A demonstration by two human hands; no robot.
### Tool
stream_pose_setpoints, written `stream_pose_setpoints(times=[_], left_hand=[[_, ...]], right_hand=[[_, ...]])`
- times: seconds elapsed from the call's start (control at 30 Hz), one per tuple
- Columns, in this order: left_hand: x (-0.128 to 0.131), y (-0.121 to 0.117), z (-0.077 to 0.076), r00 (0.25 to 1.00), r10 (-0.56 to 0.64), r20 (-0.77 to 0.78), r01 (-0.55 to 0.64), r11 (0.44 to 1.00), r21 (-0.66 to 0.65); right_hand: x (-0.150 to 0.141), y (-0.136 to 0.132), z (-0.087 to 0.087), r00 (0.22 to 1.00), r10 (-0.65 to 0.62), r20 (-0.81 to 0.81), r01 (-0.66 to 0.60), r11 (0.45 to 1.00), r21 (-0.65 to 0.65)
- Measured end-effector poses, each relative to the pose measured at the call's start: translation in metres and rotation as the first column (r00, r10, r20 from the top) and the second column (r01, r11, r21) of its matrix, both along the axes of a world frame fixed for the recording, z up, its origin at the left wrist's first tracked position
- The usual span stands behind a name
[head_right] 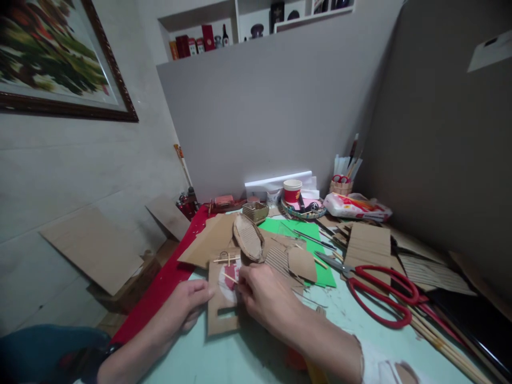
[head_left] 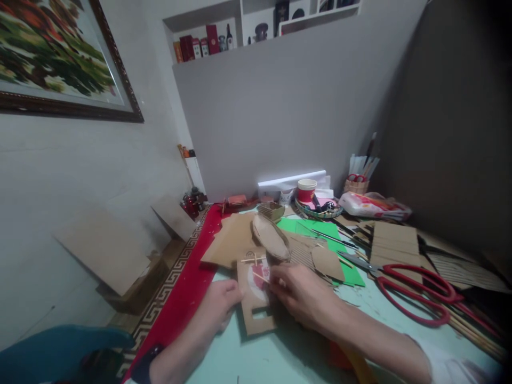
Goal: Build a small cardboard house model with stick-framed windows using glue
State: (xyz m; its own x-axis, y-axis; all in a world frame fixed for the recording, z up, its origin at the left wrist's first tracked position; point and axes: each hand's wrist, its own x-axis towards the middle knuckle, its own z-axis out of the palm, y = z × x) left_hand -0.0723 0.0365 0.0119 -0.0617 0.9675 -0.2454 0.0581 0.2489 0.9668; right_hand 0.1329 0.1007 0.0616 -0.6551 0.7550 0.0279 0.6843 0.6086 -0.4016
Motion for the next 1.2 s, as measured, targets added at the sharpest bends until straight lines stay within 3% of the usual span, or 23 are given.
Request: stream_pose_setpoints(times=[0.17,0.37,0.67,0.77,0.97,1.03,1.13,1.2], left_hand=[[0.003,-0.01,0.017,0.987,0.097,0.132,-0.1,0.995,0.014],[0.021,-0.015,0.042,0.966,0.207,0.153,-0.219,0.974,0.066],[0.076,0.01,0.047,0.971,0.125,0.205,-0.16,0.973,0.168],[0.089,0.012,0.047,0.973,0.138,0.183,-0.172,0.968,0.182],[0.093,0.008,0.043,0.972,0.211,0.105,-0.229,0.953,0.196],[0.092,0.005,0.042,0.971,0.225,0.084,-0.238,0.948,0.211],[0.092,0.002,0.042,0.969,0.241,0.055,-0.247,0.941,0.231],[0.092,0.0,0.042,0.967,0.251,0.04,-0.253,0.937,0.242]], right_hand=[[0.021,-0.007,0.008,0.975,0.032,-0.219,-0.03,0.999,0.01],[0.067,-0.022,0.015,0.897,0.019,-0.442,-0.027,1.0,-0.012],[0.093,-0.027,-0.004,0.685,-0.245,-0.686,-0.028,0.932,-0.36],[0.094,-0.026,-0.009,0.666,-0.263,-0.698,-0.018,0.93,-0.367],[0.091,-0.033,-0.016,0.668,-0.219,-0.711,0.072,0.97,-0.231],[0.089,-0.035,-0.018,0.623,-0.282,-0.73,0.039,0.943,-0.332],[0.084,-0.036,-0.019,0.515,-0.461,-0.722,-0.094,0.807,-0.582],[0.082,-0.035,-0.019,0.491,-0.529,-0.692,-0.153,0.729,-0.667]])
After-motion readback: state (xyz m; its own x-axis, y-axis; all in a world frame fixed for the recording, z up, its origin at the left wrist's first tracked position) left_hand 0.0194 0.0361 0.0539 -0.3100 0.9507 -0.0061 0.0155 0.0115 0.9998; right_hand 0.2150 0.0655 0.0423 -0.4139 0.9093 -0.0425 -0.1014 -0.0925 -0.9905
